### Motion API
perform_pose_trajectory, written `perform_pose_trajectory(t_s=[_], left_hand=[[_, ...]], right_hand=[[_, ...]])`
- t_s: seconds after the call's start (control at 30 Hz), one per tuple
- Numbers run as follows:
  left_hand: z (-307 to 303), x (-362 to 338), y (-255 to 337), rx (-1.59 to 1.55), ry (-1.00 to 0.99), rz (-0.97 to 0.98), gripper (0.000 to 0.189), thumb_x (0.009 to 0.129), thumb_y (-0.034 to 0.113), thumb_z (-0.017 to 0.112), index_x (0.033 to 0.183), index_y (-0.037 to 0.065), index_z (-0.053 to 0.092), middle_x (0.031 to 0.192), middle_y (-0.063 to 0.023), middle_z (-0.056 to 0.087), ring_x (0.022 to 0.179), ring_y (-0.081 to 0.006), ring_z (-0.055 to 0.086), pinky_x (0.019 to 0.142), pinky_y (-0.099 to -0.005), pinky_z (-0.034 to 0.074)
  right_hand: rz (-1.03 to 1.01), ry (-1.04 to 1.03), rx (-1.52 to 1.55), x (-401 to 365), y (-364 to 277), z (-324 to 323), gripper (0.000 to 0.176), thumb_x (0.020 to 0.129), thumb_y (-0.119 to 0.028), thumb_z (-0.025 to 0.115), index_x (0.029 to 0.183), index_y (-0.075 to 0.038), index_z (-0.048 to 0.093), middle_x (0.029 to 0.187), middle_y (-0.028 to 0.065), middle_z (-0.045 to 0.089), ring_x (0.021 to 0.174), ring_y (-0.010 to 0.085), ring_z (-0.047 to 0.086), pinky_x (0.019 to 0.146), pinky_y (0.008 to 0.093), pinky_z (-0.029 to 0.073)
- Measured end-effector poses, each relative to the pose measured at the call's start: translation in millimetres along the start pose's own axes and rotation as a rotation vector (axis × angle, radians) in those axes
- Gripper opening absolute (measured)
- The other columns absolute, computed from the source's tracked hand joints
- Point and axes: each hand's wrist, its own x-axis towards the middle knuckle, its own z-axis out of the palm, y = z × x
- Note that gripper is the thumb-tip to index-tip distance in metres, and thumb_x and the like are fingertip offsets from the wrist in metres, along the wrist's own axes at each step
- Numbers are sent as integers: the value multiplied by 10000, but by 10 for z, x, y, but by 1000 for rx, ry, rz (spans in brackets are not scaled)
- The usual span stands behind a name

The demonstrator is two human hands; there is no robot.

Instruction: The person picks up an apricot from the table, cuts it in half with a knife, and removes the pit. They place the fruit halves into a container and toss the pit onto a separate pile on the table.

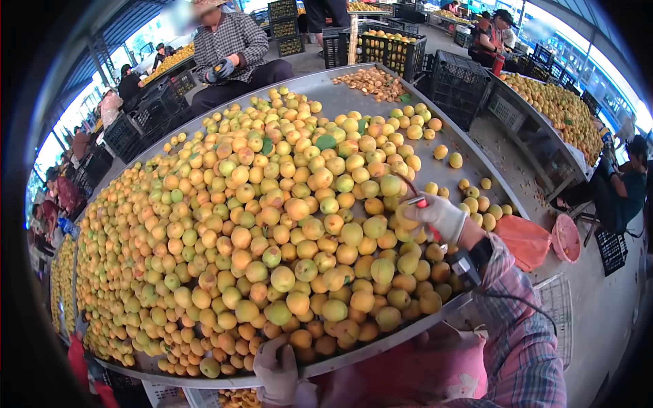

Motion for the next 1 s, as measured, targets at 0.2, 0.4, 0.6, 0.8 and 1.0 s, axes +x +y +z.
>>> perform_pose_trajectory(t_s=[0.2,0.4,0.6,0.8,1.0], left_hand=[[-87,-90,-55,-240,8,-44,136,810,2,645,945,16,629,847,-115,642,725,-253,622,653,-330,491],[-372,-377,623,-1255,-405,-392,534,894,56,618,1381,-14,409,1260,-94,529,1107,-136,517,942,-280,425],[-543,-749,780,-1184,-540,-309,719,903,186,692,1479,15,296,1360,-77,460,1243,-157,443,1032,-292,382],[-735,-983,837,-1158,-530,-322,654,870,105,701,1432,26,377,1224,-42,552,1084,-120,533,957,-259,433],[-780,-1135,878,-1118,-610,-286,592,852,135,716,1364,38,435,1187,-39,562,1054,-118,542,906,-253,462]], right_hand=[[3,-318,490,-891,-38,817,608,816,-96,662,1387,-63,454,882,58,684,506,61,501,466,202,379],[-84,-322,450,-1752,131,1650,699,798,3,685,1432,-72,402,949,23,659,490,55,501,454,196,424],[-313,-299,234,-2356,206,2127,744,807,-51,735,1461,-86,383,1084,2,592,675,52,533,551,212,462],[-286,-255,405,-2781,260,2171,596,958,-162,595,1461,-8,315,1133,59,573,758,77,582,619,210,484],[-294,-257,330,-3056,234,2052,487,1020,-245,454,1427,7,367,1076,70,593,797,83,547,718,208,463]])
